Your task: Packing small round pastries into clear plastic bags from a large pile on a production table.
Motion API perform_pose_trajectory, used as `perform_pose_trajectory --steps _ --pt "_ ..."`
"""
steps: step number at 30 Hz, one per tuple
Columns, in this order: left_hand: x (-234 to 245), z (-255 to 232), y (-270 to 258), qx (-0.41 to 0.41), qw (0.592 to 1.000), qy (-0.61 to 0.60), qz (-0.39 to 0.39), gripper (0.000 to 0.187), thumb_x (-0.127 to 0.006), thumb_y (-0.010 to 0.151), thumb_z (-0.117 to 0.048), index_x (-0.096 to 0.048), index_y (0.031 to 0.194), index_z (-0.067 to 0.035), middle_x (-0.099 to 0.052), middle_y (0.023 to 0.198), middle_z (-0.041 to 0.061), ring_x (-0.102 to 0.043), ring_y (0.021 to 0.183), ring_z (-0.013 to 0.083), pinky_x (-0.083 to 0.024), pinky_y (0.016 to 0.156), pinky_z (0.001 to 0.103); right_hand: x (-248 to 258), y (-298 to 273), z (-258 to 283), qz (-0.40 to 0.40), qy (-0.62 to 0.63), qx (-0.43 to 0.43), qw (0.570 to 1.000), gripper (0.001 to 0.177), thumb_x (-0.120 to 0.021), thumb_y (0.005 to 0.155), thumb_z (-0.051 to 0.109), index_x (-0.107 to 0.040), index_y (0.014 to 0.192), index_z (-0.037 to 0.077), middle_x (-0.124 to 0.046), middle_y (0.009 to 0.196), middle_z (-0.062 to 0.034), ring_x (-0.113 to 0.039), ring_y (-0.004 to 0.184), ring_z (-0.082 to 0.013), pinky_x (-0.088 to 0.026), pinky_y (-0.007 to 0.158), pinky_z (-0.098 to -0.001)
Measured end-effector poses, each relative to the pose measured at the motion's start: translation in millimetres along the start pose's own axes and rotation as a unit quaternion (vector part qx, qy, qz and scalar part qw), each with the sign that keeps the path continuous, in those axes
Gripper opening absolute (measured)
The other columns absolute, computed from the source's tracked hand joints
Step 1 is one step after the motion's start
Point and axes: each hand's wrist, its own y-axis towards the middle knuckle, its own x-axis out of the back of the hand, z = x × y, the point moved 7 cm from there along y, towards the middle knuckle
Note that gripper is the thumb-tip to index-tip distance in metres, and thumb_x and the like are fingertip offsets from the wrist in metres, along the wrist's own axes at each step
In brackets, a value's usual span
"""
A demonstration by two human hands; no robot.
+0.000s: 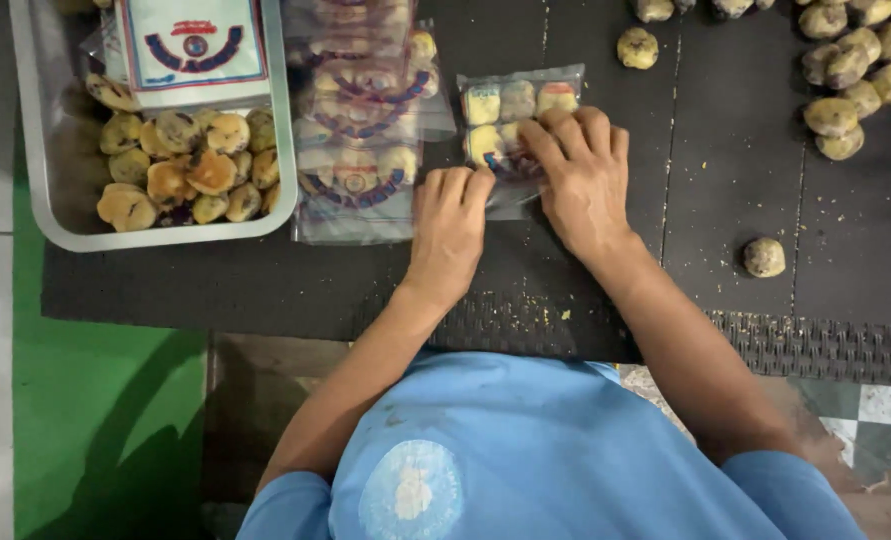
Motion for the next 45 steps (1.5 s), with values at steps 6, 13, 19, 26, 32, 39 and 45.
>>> perform_pose_trajectory --steps 6,13,19,26,32,39,45 --pt "-12 7 -10 -0.014 1.000 -0.001 -0.001 0.012 -0.045 0.099 -0.008 -0.054 0.091 -0.008 -0.044 0.080 0.005 -0.050 0.078 0.0250 -0.039 0.065 0.035 -7 0 -2 0.008 0.051 -0.013 0.999 0.038 -0.054 0.083 0.001 -0.070 0.116 0.009 -0.060 0.107 -0.0053 -0.047 0.103 -0.0272 -0.037 0.079 -0.0366" --pt "-15 14 -15 -0.032 0.998 -0.044 -0.010 0.013 -0.051 0.092 -0.019 -0.057 0.082 -0.012 -0.046 0.083 0.005 -0.047 0.077 0.0268 -0.037 0.061 0.040 24 -2 39 0.038 0.044 0.040 0.998 0.041 -0.070 0.083 0.013 -0.067 0.123 0.008 -0.065 0.114 -0.0120 -0.051 0.113 -0.0348 -0.036 0.086 -0.0481" --pt "-56 38 -9 0.068 0.953 -0.209 0.208 0.025 -0.058 0.077 -0.015 -0.055 0.054 -0.007 -0.058 0.056 0.011 -0.064 0.060 0.0365 -0.052 0.055 0.043 29 -2 69 0.029 0.101 0.082 0.991 0.019 -0.058 0.092 0.001 -0.071 0.106 0.002 -0.066 0.087 -0.0122 -0.059 0.081 -0.0313 -0.043 0.065 -0.0377" --pt "75 44 139 -0.026 0.965 -0.227 0.126 0.053 -0.059 0.097 -0.026 -0.048 0.051 -0.002 -0.043 0.043 0.007 -0.055 0.039 0.0203 -0.040 0.045 0.037 82 63 32 0.092 0.112 0.093 0.985 0.043 -0.046 0.079 -0.015 -0.071 0.105 0.008 -0.060 0.077 -0.0060 -0.050 0.068 -0.0294 -0.038 0.064 -0.0412" --pt "-32 176 213 0.141 0.969 -0.092 0.178 0.036 -0.058 0.091 -0.025 -0.058 0.123 -0.009 -0.064 0.107 0.021 -0.066 0.092 0.0413 -0.055 0.069 0.050 76 122 -13 0.166 0.194 0.073 0.964 0.013 -0.064 0.089 -0.010 -0.071 0.095 -0.001 -0.073 0.097 -0.0141 -0.071 0.089 -0.0276 -0.056 0.080 -0.0382" --pt "-64 223 201 0.161 0.902 0.083 0.393 0.061 -0.025 0.097 -0.049 -0.040 0.145 -0.015 -0.033 0.150 0.019 -0.028 0.137 0.0470 -0.026 0.106 0.060 33 245 -29 0.054 -0.045 0.148 0.986 0.004 -0.075 0.105 0.012 -0.079 0.103 0.011 -0.070 0.068 -0.0008 -0.058 0.044 -0.0084 -0.041 0.033 -0.0183" --pt "-64 208 182 0.125 0.916 0.114 0.365 0.062 -0.027 0.093 -0.058 -0.043 0.143 -0.025 -0.044 0.141 0.018 -0.037 0.127 0.0455 -0.024 0.100 0.062 -69 285 -28 -0.102 -0.093 0.202 0.970 0.010 -0.079 0.083 0.034 -0.076 0.087 0.025 -0.066 0.070 0.0024 -0.065 0.066 -0.0191 -0.045 0.046 -0.0332"
